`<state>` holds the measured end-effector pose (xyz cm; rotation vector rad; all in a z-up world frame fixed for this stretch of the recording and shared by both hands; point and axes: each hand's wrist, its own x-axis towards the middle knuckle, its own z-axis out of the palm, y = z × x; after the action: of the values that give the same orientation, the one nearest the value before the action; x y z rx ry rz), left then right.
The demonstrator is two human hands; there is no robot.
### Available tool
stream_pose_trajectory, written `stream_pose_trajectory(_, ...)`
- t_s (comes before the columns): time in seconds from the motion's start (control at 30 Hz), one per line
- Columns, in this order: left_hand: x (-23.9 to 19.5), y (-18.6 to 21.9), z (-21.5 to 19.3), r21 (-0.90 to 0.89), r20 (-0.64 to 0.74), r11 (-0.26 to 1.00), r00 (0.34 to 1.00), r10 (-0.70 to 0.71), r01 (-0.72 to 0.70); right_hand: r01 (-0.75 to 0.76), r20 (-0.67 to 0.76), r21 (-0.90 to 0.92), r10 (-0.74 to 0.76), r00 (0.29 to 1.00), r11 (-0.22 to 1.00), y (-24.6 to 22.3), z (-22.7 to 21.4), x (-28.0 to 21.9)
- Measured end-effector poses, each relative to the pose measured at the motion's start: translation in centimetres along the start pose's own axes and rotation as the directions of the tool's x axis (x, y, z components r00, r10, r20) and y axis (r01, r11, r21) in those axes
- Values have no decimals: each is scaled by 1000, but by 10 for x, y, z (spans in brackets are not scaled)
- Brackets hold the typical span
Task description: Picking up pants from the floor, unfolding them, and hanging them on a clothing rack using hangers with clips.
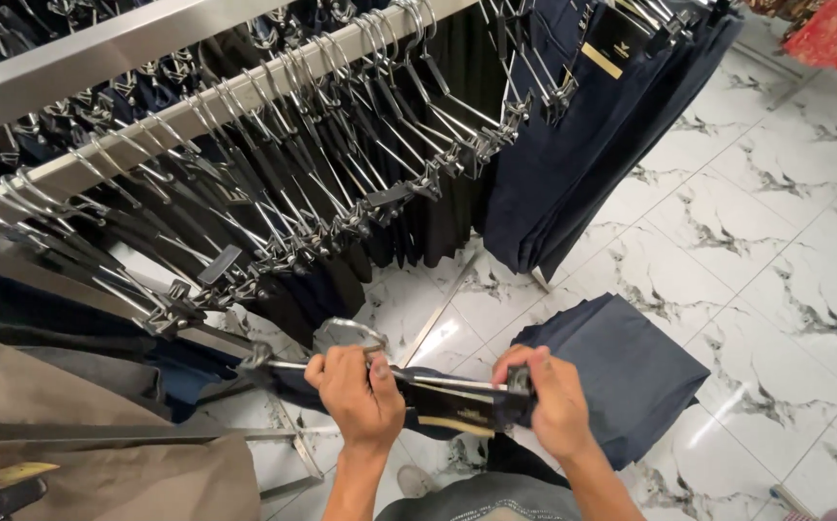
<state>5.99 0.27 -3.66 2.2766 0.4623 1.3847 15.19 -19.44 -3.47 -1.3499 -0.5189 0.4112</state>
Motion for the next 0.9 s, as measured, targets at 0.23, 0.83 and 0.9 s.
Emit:
stream_pose_trajectory(0.23,3,-6,11,5,-136,996,987,-83,84,175,-210,-225,-224,952,958,-11,34,-4)
stream_pose_trajectory(0.83,39,33,2,324,-465,928,885,-12,182,-49,559,-630,497,664,775,70,-40,77)
stream_pose_trajectory(0.9,42,38,8,357,-481,913,877,-3,198,71,538,-614,351,766,786,96,-43,82)
